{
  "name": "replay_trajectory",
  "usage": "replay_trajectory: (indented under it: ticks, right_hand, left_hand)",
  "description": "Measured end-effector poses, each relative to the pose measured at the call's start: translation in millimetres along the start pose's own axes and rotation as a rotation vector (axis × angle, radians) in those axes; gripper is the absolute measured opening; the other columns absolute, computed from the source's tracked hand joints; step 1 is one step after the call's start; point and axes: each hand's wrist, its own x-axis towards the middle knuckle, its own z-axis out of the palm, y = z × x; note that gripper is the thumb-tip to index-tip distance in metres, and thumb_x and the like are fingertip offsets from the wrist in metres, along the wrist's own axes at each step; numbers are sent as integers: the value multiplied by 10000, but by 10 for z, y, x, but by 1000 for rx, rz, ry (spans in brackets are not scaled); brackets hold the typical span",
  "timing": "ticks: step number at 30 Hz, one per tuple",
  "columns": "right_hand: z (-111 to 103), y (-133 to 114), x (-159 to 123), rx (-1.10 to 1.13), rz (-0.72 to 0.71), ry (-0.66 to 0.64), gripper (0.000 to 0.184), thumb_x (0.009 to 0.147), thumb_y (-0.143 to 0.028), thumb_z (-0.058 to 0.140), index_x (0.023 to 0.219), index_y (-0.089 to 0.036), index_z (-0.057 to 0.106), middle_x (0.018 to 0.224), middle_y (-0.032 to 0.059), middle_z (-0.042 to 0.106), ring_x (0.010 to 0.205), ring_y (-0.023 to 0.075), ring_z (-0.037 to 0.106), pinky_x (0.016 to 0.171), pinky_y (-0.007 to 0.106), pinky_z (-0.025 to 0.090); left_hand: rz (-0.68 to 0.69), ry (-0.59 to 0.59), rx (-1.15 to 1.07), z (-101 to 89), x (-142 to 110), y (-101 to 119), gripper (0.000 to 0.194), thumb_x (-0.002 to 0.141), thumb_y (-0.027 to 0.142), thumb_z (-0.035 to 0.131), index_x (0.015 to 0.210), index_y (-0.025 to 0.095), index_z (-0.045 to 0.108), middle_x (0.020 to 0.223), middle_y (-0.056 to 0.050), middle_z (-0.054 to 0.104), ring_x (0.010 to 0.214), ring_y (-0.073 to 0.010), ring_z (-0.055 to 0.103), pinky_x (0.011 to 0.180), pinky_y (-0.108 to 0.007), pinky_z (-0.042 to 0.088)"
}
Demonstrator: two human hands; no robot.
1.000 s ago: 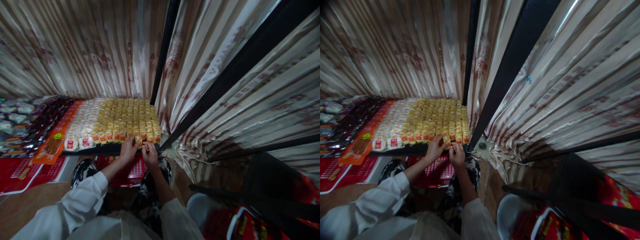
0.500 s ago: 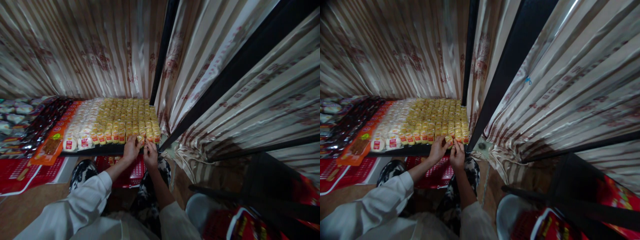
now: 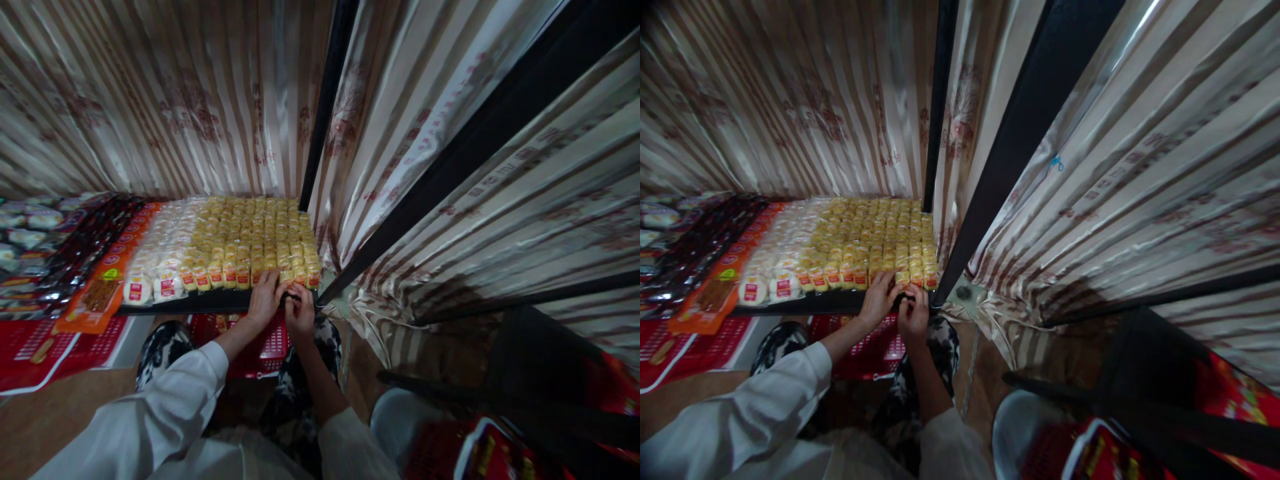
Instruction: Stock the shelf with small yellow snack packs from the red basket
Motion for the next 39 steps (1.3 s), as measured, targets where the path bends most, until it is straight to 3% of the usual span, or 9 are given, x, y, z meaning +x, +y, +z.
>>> replay_trajectory:
  ticks: [5, 11, 15, 20, 26, 39]
  right_hand:
    - [1, -16, 3, -41, -37, -30, 330, 817, -169, 422, 1128, -172, 533, 1049, 113, 526, 905, 161, 569, 717, 282, 545]
    - [38, 32, -36, -136, -52, -49, 394, 848, -178, 381, 1210, -169, 538, 1040, 121, 537, 884, 164, 584, 819, 331, 518]
    - [55, 96, -48, -165, -82, -40, 378, 863, -200, 379, 1186, -178, 573, 1030, 117, 565, 927, 180, 580, 863, 345, 497]
    - [55, 155, -36, -171, -130, -65, 393, 880, -200, 350, 1211, -172, 559, 1049, 115, 586, 895, 163, 594, 853, 315, 499]
    - [58, 193, -42, -170, -157, -89, 404, 887, -190, 344, 1243, -155, 531, 1070, 125, 598, 1017, 183, 565, 903, 330, 476]
    - [2, 87, -15, -97, -81, -129, 377, 893, -222, 357, 1223, -173, 532, 1118, 114, 589, 991, 171, 583, 892, 322, 479]
  left_hand:
    - [-78, 64, -78, 35, 30, -28, 305, 830, 225, 549, 1114, 151, 467, 923, -61, 581, 826, -173, 576, 778, -312, 482]
    - [-67, -9, 27, -7, -12, -32, 41, 830, 151, 505, 867, 164, 519, 880, -51, 554, 809, -169, 549, 748, -287, 459]
    - [-96, -39, 75, -6, -40, -25, 77, 850, 179, 488, 781, 167, 519, 839, -44, 551, 747, -159, 537, 707, -266, 438]
    - [-143, -57, 39, 58, -16, -51, 88, 851, 178, 488, 767, 170, 509, 735, -12, 557, 694, -142, 533, 671, -245, 408]
    - [-147, -38, -16, 95, -20, -84, 116, 856, 190, 477, 743, 171, 495, 713, -1, 548, 665, -129, 516, 652, -234, 388]
    - [-150, -65, -48, 106, -62, -87, 104, 858, 195, 463, 771, 170, 514, 741, -11, 562, 698, -138, 533, 690, -247, 416]
